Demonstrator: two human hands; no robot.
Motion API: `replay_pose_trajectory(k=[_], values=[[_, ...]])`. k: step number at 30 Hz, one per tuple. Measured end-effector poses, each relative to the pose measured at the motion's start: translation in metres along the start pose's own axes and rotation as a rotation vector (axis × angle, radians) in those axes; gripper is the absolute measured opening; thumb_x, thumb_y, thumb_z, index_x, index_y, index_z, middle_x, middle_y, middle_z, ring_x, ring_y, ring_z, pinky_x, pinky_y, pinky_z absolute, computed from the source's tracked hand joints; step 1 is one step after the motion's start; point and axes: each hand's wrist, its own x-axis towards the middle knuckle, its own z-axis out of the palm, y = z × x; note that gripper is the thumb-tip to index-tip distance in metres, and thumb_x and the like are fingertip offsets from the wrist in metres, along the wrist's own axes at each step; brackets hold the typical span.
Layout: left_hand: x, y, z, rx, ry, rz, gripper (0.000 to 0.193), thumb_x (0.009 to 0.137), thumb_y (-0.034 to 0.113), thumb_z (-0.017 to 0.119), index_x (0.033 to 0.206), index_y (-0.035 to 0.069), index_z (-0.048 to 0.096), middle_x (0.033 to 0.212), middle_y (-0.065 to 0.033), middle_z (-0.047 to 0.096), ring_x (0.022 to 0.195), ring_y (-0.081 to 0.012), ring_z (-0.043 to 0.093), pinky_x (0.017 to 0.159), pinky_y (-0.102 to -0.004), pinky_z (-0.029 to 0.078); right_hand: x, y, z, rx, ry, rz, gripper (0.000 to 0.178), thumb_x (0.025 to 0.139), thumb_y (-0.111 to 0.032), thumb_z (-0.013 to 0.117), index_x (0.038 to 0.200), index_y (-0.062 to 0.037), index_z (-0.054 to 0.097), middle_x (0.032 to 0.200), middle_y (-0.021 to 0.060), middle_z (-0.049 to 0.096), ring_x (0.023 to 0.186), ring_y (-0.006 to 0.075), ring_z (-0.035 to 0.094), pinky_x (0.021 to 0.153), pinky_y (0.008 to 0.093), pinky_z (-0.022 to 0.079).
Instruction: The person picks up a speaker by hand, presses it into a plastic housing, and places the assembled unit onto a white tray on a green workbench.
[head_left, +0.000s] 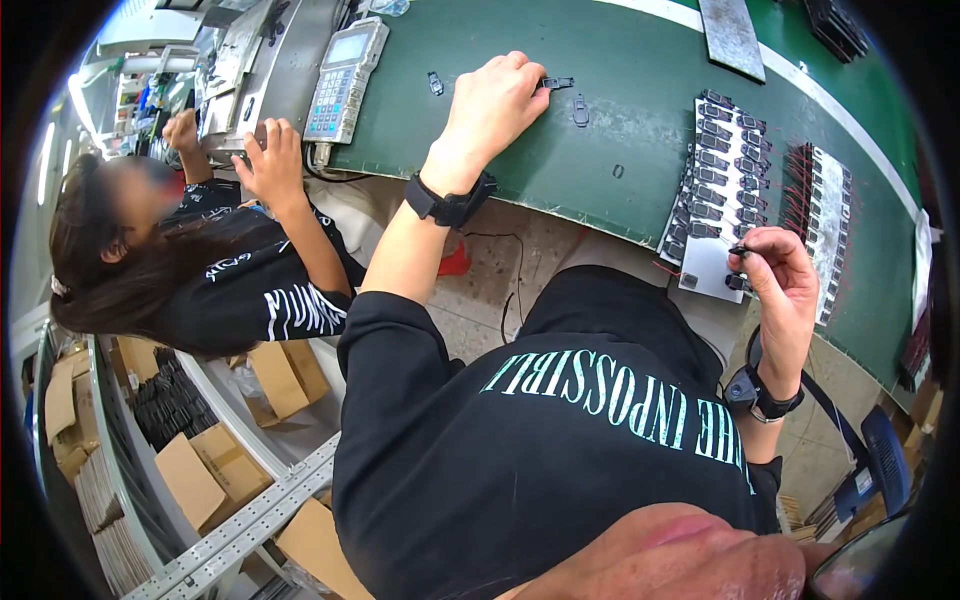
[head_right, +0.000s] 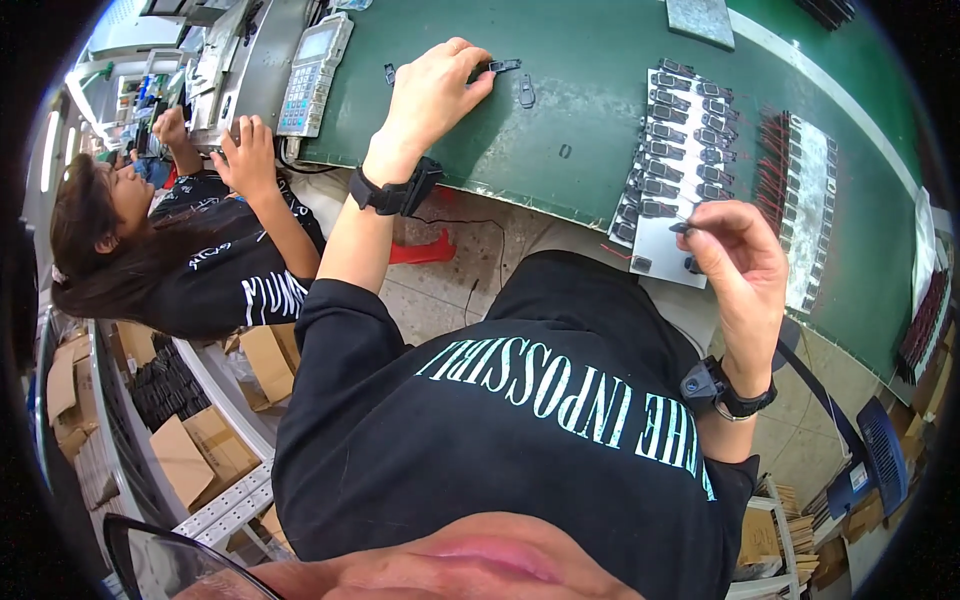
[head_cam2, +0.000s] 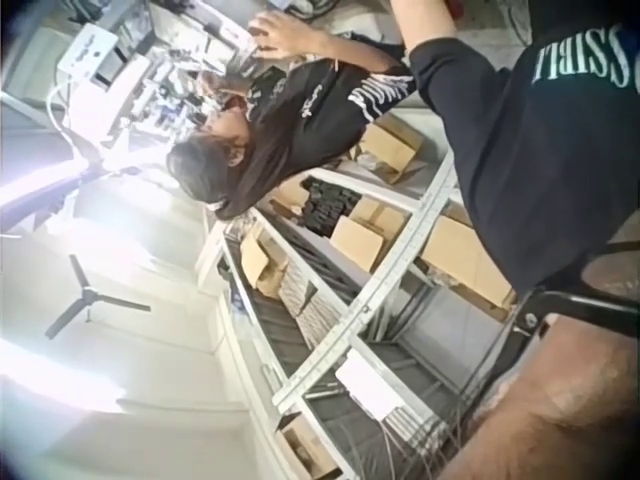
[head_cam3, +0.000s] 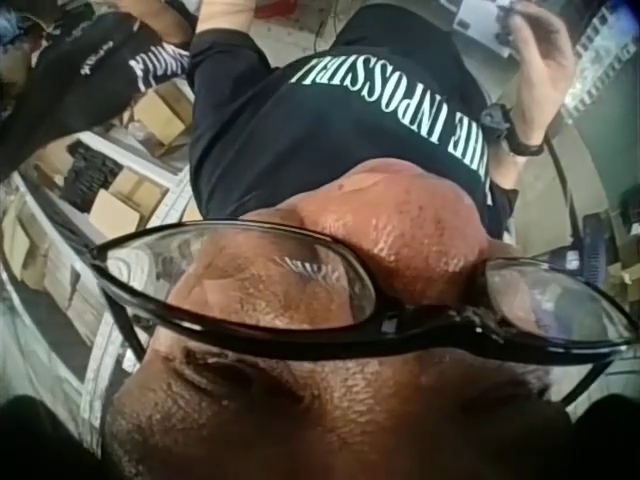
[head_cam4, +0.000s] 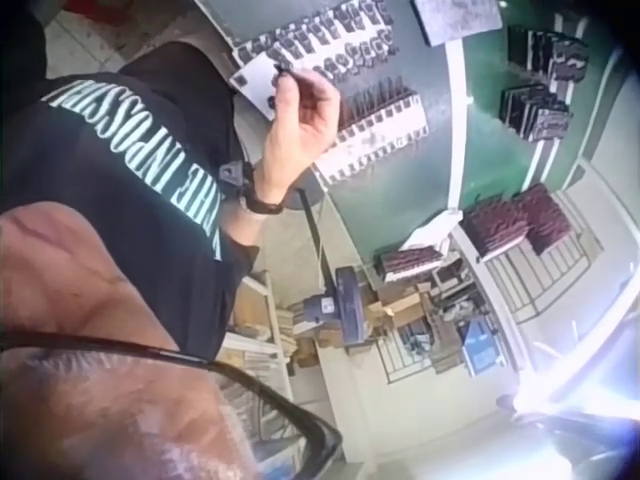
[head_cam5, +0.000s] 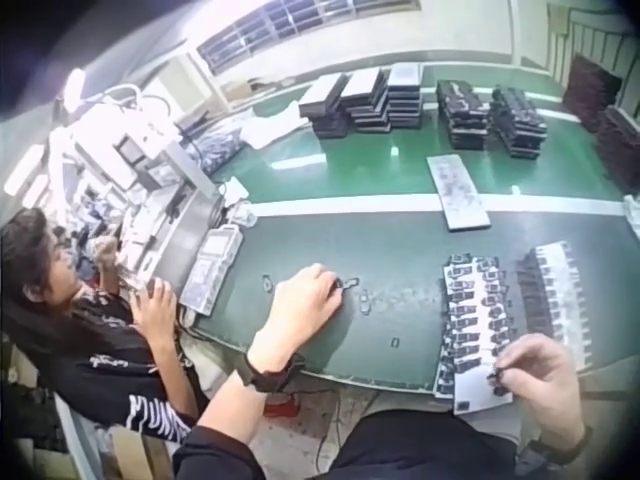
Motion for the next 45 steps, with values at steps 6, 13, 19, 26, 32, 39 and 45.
replay_pose_trajectory(k=[6, 13, 19, 26, 32, 39, 45], values=[[0.001, 0.064, -0.031, -0.025, 0.19, 0.184, 0.015, 0.08, 0.017, 0.071, 0.091, 0.009, 0.065, 0.09, -0.0036, 0.062, 0.083, -0.0195, 0.065, 0.061, -0.0315, 0.055, 0.001, -0.003, -0.004, -0.076, 0.04, 0.133, 0.013, 0.095, -0.003, 0.058, 0.107, 0.0018, 0.061, 0.11, 0.0087, 0.062, 0.092, 0.0154, 0.064, 0.084, 0.0282, 0.051], [-0.005, 0.133, -0.038, -0.235, 0.204, 0.38, 0.023, 0.074, 0.01, 0.076, 0.095, 0.01, 0.067, 0.095, -0.003, 0.066, 0.081, -0.0195, 0.066, 0.064, -0.0303, 0.055, 0.026, 0.002, 0.017, 0.038, -0.033, 0.132, 0.017, 0.096, -0.006, 0.06, 0.111, 0.0027, 0.061, 0.108, 0.0106, 0.067, 0.095, 0.0136, 0.066, 0.083, 0.0258, 0.053], [-0.018, 0.146, -0.022, -0.749, 0.076, 0.147, 0.026, 0.078, 0.007, 0.076, 0.103, 0.004, 0.069, 0.092, -0.0083, 0.068, 0.077, -0.0191, 0.069, 0.065, -0.0289, 0.057, 0.02, 0.009, 0.015, 0.049, -0.017, 0.143, 0.018, 0.097, -0.007, 0.06, 0.112, 0.0033, 0.061, 0.099, 0.0067, 0.069, 0.09, 0.0129, 0.068, 0.082, 0.0256, 0.054], [-0.028, 0.16, -0.006, -1.123, 0.001, -0.175, 0.029, 0.084, 0.002, 0.073, 0.112, 0.001, 0.07, 0.095, -0.0128, 0.072, 0.08, -0.0188, 0.072, 0.072, -0.0283, 0.059, 0.016, 0.016, 0.016, -0.124, 0.123, -0.007, 0.017, 0.095, -0.005, 0.063, 0.111, 0.0019, 0.063, 0.096, 0.0017, 0.067, 0.087, 0.0081, 0.064, 0.079, 0.0218, 0.051], [-0.032, 0.167, -0.009, -1.404, -0.12, -0.346, 0.03, 0.091, -0.004, 0.066, 0.121, -0.006, 0.064, 0.107, -0.0099, 0.07, 0.094, -0.0133, 0.068, 0.084, -0.0251, 0.056, 0.014, 0.0, 0.022, -0.316, 0.081, -0.012, 0.016, 0.093, -0.004, 0.066, 0.108, -0.0002, 0.065, 0.096, -0.0014, 0.065, 0.086, 0.0052, 0.06, 0.076, 0.0202, 0.048], [-0.031, 0.168, -0.012, -1.48, -0.181, -0.366, 0.029, 0.09, -0.001, 0.067, 0.119, -0.003, 0.067, 0.104, -0.0094, 0.073, 0.091, -0.0125, 0.07, 0.081, -0.0248, 0.057, 0.016, 0.007, 0.013, -0.453, 0.069, -0.142, 0.013, 0.09, -0.005, 0.068, 0.102, -0.0013, 0.068, 0.096, 0.0006, 0.066, 0.086, 0.0061, 0.063, 0.074, 0.0228, 0.051], [-0.033, 0.175, -0.007, -1.516, -0.166, -0.349, 0.027, 0.089, 0.001, 0.068, 0.117, -0.001, 0.069, 0.102, -0.0087, 0.074, 0.089, -0.0115, 0.07, 0.078, -0.0245, 0.058, 0.017, 0.016, -0.001, -0.016, -0.08, 0.085, 0.016, 0.094, -0.005, 0.064, 0.109, -0.0012, 0.062, 0.101, 0.0005, 0.062, 0.087, 0.0064, 0.06, 0.075, 0.022, 0.051]])
